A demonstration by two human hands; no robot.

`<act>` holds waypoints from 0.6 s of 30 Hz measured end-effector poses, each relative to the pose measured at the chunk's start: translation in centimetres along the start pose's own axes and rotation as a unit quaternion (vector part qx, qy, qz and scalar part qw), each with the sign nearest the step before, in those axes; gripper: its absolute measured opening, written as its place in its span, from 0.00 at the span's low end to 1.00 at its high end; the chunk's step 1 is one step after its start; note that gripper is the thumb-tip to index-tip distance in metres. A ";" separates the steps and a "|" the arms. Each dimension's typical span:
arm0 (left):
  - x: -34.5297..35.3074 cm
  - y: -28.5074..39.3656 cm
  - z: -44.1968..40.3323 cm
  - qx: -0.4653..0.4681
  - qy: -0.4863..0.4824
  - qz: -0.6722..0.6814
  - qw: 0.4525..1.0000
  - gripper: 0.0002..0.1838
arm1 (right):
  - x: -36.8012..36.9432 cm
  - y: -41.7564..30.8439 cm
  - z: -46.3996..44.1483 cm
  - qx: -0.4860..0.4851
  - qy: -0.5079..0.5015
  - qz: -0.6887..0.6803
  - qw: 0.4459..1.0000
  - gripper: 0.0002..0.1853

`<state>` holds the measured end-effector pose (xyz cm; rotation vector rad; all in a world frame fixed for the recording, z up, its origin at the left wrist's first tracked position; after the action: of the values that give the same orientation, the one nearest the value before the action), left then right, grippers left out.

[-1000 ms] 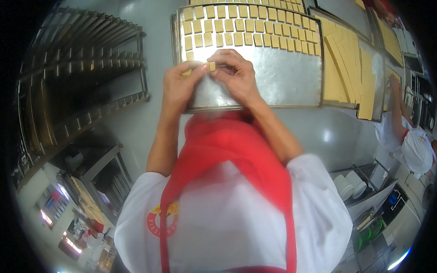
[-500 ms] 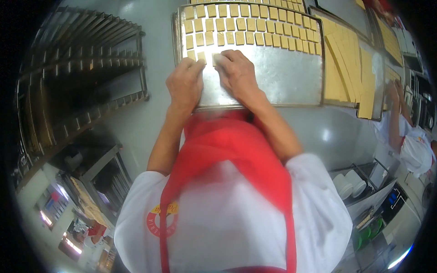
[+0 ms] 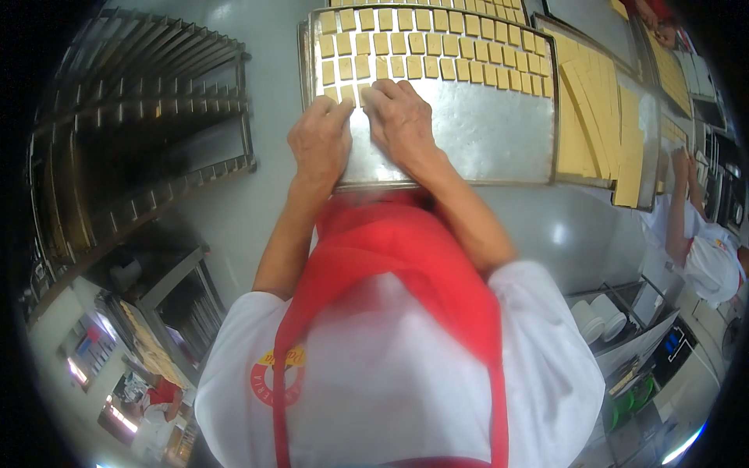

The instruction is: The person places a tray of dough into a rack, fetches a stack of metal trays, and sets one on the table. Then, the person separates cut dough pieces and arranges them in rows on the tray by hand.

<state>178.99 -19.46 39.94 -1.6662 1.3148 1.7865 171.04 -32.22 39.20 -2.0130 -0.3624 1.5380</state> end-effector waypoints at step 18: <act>-0.9 4.1 -0.4 0.002 -0.108 0.384 0.917 0.28 | -0.9 2.5 3.9 0.241 -0.113 -0.760 0.593 0.10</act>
<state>176.26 -21.54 42.38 -0.9375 2.0272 2.2768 166.79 -33.68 37.80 -0.4539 -1.1851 0.5224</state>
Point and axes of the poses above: each hand's wrist, its own z-axis away from the middle knuckle, its own x-axis out of the palm, y = z × x, the point moved 3 cm from there along -z, towards the middle knuckle, and after that the axes turned 15 degrees about -y, right-handed, at the moved point
